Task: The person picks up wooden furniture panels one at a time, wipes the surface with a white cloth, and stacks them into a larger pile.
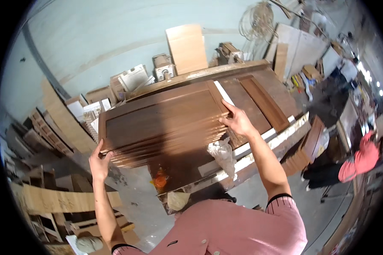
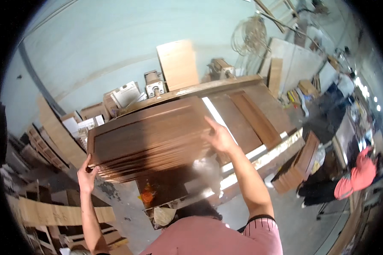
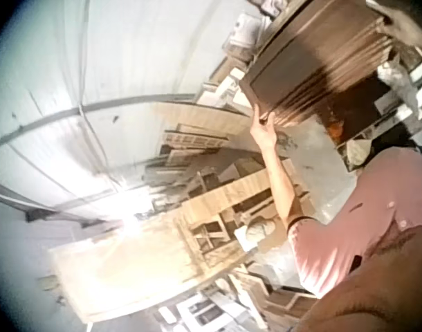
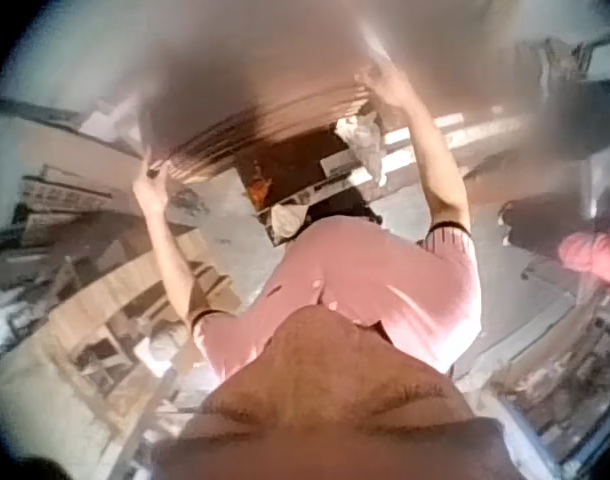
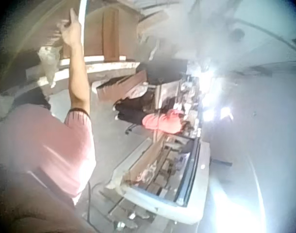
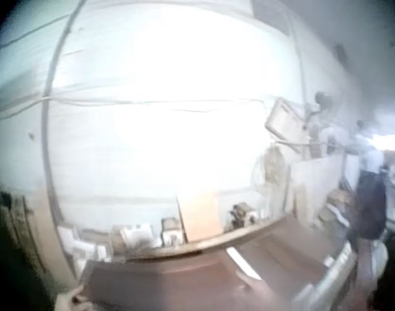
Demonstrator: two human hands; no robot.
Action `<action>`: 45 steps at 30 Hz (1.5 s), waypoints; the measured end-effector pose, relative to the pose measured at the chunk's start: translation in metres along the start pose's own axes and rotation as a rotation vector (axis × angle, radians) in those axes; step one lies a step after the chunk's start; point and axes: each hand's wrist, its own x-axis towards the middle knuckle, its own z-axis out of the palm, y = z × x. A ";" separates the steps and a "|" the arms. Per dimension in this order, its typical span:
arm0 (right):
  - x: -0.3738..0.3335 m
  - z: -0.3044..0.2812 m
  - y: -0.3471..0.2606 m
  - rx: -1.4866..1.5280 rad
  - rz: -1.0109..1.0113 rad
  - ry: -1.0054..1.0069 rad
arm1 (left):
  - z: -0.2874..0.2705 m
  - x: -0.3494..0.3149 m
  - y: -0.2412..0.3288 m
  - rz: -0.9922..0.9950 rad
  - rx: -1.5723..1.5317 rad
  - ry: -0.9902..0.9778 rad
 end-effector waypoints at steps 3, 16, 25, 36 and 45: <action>-0.002 -0.008 0.002 0.011 -0.029 0.055 | 0.008 -0.004 0.005 0.022 0.010 0.121; -0.039 -0.029 0.137 0.281 -0.075 0.072 | 0.126 -0.099 0.057 0.282 0.344 0.793; -0.061 -0.155 0.418 -0.426 0.374 0.337 | 0.419 -0.223 0.247 0.362 0.053 0.261; -0.010 -0.218 0.486 0.126 0.538 -0.031 | 0.522 -0.194 0.347 -0.054 -0.244 -0.073; -0.034 -0.149 0.352 1.007 0.471 -0.361 | 0.544 -0.139 0.417 0.093 -0.801 -0.312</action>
